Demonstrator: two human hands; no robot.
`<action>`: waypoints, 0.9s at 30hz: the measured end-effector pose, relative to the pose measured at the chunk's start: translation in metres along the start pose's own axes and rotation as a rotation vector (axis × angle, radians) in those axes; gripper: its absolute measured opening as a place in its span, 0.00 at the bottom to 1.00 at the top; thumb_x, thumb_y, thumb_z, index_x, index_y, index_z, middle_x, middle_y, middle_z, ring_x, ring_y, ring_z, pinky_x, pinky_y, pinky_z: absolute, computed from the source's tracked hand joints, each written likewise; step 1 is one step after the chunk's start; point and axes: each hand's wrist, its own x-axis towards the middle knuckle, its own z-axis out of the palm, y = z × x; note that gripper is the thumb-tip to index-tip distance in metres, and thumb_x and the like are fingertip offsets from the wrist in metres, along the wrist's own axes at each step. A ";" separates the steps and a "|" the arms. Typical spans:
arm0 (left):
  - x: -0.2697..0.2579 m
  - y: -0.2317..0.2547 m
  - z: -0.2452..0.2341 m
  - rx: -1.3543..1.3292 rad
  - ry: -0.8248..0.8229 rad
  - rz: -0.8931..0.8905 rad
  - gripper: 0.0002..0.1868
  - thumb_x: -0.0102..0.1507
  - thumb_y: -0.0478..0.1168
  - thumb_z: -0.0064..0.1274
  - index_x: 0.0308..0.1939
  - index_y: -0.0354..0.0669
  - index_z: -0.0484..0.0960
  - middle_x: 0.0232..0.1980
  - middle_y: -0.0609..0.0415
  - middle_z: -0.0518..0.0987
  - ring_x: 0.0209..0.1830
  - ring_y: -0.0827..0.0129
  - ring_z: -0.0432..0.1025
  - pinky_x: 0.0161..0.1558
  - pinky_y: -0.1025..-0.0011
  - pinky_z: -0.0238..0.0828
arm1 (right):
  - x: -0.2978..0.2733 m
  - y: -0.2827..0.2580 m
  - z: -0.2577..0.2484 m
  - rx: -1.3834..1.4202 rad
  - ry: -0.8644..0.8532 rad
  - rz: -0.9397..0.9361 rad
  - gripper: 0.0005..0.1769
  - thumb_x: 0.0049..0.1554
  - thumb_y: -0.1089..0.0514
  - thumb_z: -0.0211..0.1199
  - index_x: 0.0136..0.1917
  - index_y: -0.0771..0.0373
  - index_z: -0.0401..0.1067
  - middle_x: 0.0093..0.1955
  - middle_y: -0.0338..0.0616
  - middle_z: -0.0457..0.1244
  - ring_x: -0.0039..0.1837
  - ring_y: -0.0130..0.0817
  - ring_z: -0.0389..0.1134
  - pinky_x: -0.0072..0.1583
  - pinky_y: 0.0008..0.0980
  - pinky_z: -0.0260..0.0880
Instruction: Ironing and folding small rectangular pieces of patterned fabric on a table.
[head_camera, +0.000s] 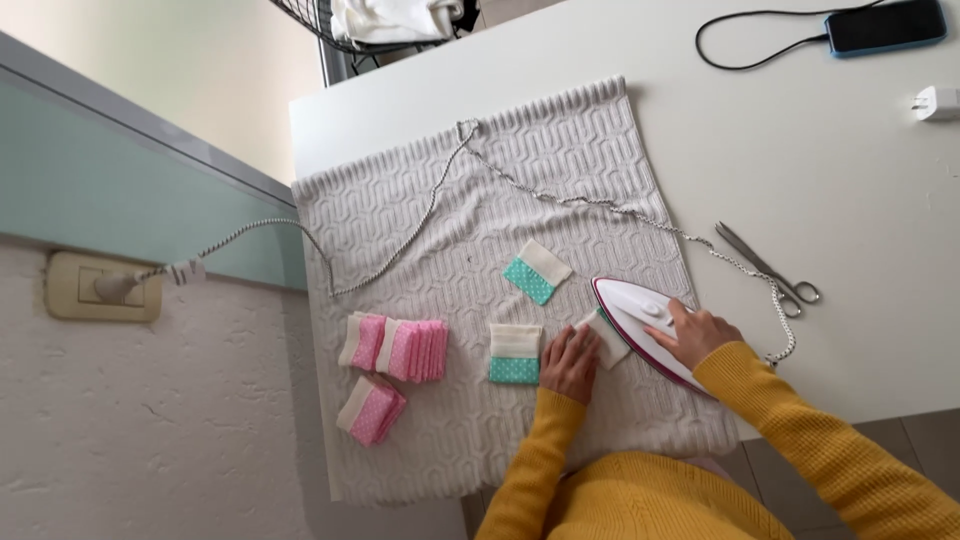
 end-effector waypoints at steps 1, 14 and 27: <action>0.004 0.000 -0.002 0.003 0.003 0.004 0.20 0.67 0.40 0.54 0.63 0.46 0.80 0.72 0.52 0.73 0.73 0.53 0.64 0.69 0.56 0.59 | 0.005 -0.001 0.000 0.002 0.006 -0.001 0.34 0.61 0.28 0.51 0.62 0.58 0.66 0.38 0.51 0.72 0.42 0.46 0.78 0.45 0.46 0.81; 0.007 0.003 -0.012 -0.088 0.025 -0.062 0.17 0.69 0.39 0.52 0.62 0.46 0.81 0.72 0.50 0.73 0.74 0.53 0.64 0.72 0.56 0.57 | -0.010 0.042 0.016 -0.023 0.069 -0.016 0.34 0.59 0.28 0.49 0.63 0.55 0.67 0.37 0.47 0.72 0.39 0.42 0.77 0.41 0.44 0.81; 0.000 0.005 -0.014 -0.336 0.372 -0.212 0.18 0.68 0.26 0.38 0.61 0.34 0.72 0.67 0.35 0.70 0.67 0.43 0.69 0.66 0.57 0.69 | -0.009 -0.043 0.007 -0.071 0.035 -0.125 0.35 0.59 0.26 0.51 0.59 0.58 0.66 0.34 0.51 0.71 0.40 0.44 0.76 0.44 0.45 0.79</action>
